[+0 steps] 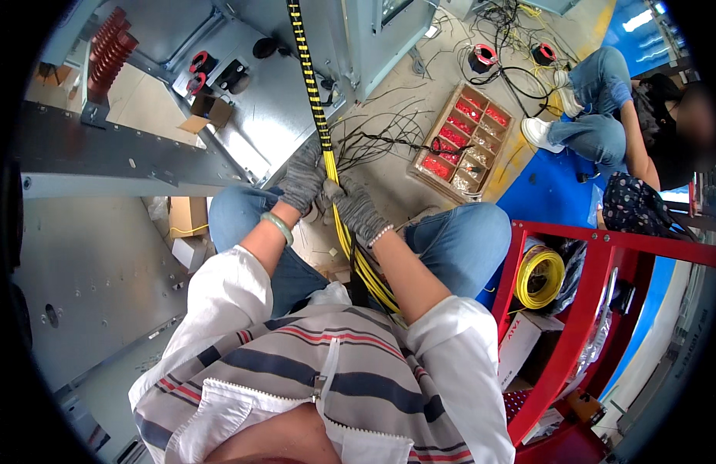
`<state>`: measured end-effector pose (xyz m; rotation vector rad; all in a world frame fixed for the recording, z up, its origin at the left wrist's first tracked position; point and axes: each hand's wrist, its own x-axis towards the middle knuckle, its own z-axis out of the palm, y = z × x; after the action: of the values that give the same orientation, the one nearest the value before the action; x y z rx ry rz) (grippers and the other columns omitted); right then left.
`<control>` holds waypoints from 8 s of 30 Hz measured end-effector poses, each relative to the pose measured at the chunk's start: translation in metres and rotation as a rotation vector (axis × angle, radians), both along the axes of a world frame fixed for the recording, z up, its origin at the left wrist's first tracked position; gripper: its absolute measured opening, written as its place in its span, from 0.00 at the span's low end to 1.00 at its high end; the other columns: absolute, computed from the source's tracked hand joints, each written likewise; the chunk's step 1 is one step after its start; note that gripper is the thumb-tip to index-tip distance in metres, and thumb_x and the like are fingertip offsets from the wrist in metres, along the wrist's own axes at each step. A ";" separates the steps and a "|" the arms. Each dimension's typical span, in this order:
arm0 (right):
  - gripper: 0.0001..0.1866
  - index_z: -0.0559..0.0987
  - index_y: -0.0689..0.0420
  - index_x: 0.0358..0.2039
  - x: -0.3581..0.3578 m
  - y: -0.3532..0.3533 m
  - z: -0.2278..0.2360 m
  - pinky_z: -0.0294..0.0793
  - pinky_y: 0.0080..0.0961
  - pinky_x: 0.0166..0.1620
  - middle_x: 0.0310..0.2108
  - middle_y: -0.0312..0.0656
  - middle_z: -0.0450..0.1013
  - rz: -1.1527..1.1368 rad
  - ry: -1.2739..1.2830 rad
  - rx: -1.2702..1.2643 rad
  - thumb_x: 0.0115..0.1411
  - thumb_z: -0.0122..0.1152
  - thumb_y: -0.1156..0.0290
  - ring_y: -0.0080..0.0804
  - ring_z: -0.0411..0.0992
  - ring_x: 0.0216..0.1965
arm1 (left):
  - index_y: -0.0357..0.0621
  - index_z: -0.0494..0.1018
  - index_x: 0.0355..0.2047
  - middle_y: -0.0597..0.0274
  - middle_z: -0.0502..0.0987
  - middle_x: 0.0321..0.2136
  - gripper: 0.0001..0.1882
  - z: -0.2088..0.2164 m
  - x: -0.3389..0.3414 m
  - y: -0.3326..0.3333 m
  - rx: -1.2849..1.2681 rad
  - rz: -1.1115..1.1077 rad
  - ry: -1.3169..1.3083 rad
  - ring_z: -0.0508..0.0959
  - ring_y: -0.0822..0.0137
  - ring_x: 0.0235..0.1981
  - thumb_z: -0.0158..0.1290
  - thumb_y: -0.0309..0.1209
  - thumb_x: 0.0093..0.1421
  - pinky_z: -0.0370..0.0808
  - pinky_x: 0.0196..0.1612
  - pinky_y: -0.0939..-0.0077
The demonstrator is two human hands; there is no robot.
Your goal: The person sits on the floor and organizes a bundle of yellow and black cables by hand, separating and aligning them. Another person works nearby on similar tasks.
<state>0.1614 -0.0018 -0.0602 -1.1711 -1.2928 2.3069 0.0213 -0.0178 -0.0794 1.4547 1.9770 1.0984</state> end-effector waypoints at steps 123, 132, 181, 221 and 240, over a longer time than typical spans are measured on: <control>0.25 0.72 0.59 0.35 0.269 0.076 0.268 0.69 0.37 0.43 0.22 0.39 0.72 -0.440 0.568 0.737 0.49 0.55 0.47 0.34 0.71 0.31 | 0.41 0.64 0.30 0.67 0.66 0.16 0.12 0.004 0.035 0.009 -0.166 0.274 -0.903 0.67 0.75 0.16 0.47 0.37 0.58 0.68 0.19 0.80; 0.13 0.71 0.56 0.41 0.265 0.138 0.141 0.69 0.24 0.39 0.32 0.41 0.70 -0.599 1.057 -0.452 0.57 0.48 0.65 0.30 0.68 0.34 | 0.39 0.65 0.31 0.63 0.70 0.21 0.06 -0.003 0.036 0.007 -0.089 0.277 -0.628 0.71 0.73 0.19 0.49 0.26 0.54 0.72 0.23 0.80; 0.11 0.69 0.61 0.35 0.012 0.001 -0.035 0.66 0.15 0.25 0.25 0.36 0.67 -0.674 0.067 0.341 0.58 0.50 0.65 0.20 0.64 0.21 | 0.33 0.68 0.42 0.60 0.74 0.34 0.16 0.025 0.053 -0.015 -0.214 0.020 -0.821 0.72 0.75 0.33 0.49 0.31 0.57 0.67 0.40 0.86; 0.31 0.64 0.65 0.48 0.145 0.032 0.037 0.69 0.28 0.41 0.41 0.46 0.68 -0.218 0.505 -0.323 0.55 0.51 0.50 0.32 0.68 0.39 | 0.34 0.68 0.41 0.45 0.72 0.37 0.18 -0.005 0.016 -0.025 -0.091 -0.072 0.198 0.72 0.53 0.40 0.50 0.26 0.48 0.68 0.45 0.71; 0.25 0.67 0.58 0.46 0.131 0.075 -0.001 0.64 0.31 0.49 0.44 0.48 0.67 0.075 -0.361 0.781 0.47 0.58 0.62 0.40 0.66 0.45 | 0.36 0.71 0.34 0.49 0.75 0.28 0.23 0.034 0.016 -0.016 -0.410 -0.142 0.005 0.74 0.54 0.30 0.48 0.48 0.54 0.70 0.36 0.68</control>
<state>0.2926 0.0735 -0.0613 -1.2588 -2.1119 1.3866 0.0369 -0.0339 -0.0449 1.3472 1.9251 0.5836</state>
